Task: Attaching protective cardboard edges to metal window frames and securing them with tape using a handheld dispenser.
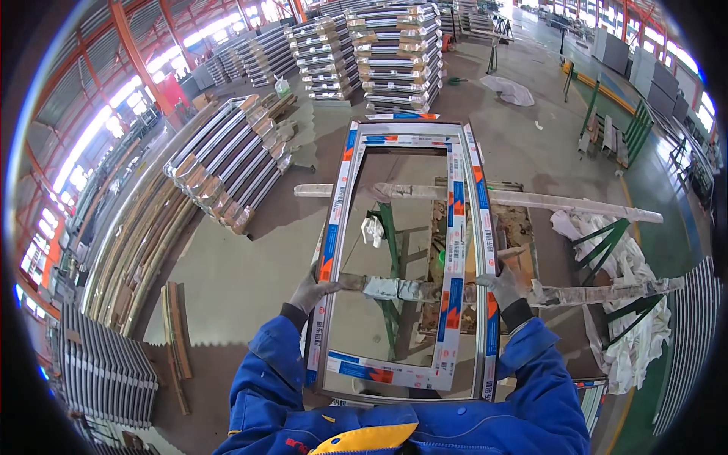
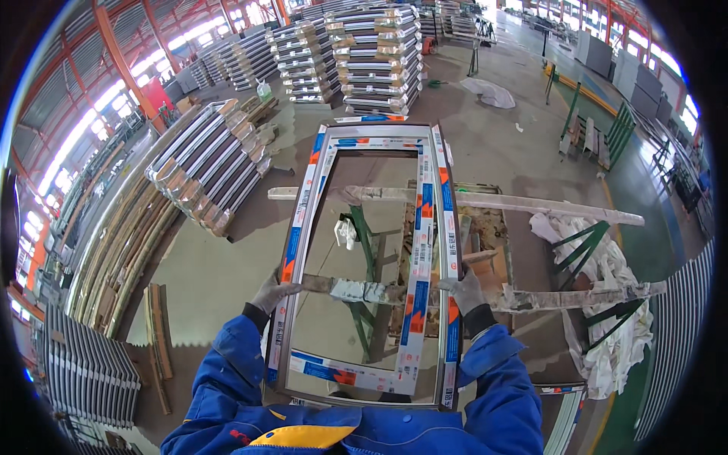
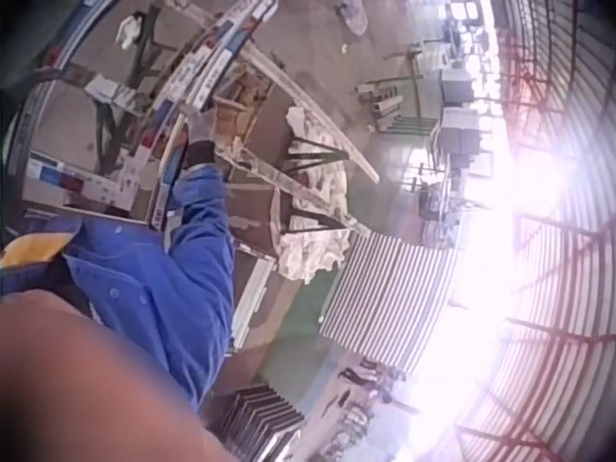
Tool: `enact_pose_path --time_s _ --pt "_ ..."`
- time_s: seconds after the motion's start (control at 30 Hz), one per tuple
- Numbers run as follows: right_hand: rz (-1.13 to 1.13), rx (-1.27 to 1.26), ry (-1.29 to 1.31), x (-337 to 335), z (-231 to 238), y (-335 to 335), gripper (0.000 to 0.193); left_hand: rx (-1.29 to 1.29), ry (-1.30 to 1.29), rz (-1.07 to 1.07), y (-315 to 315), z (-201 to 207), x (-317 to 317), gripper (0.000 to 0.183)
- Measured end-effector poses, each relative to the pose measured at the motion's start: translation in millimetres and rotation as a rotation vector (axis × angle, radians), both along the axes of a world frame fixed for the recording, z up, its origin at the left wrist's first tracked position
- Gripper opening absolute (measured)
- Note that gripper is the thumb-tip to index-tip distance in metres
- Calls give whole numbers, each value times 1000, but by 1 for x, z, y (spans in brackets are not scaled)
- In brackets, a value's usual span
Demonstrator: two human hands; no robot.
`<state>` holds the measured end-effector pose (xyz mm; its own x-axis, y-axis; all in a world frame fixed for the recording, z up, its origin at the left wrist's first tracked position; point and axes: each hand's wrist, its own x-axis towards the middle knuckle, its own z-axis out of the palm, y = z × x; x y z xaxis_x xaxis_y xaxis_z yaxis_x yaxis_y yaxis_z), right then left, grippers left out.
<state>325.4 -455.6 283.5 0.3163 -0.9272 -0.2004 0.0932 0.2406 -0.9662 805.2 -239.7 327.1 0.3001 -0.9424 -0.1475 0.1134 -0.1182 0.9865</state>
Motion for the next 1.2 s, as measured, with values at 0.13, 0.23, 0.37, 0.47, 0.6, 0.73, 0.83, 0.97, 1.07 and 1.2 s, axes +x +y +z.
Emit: enact_pose_path --time_s 0.13,0.23,0.37,0.47,0.6,0.73,0.83,0.97,1.07,1.2 --pt "-39 -9 -39 23 -11 -7 67 -2 -4 -18 -17 -7 22 83" --pt "5 -171 155 21 -45 -20 66 22 -16 -12 -28 -29 47 81" --pt "-71 -112 380 40 -44 -24 60 47 -53 42 -38 -88 85 82" --pt "22 -138 444 83 -12 -16 36 138 -468 82 -27 -106 116 91" --pt "-39 -188 439 65 -35 -27 32 406 -634 14 -40 -27 90 95" --pt "-5 -87 493 60 -41 -47 24 494 -741 0 -50 -14 89 84" --pt "46 -66 571 89 -25 -47 19 541 -683 34 -44 -3 95 84" --pt "44 -116 655 84 -15 -49 18 565 -707 14 -53 14 86 86" --pt "51 -85 655 97 -11 -39 20 496 -918 91 -50 -7 78 88" --pt "6 7 574 101 -23 -31 22 462 -913 29 -36 -35 80 93"
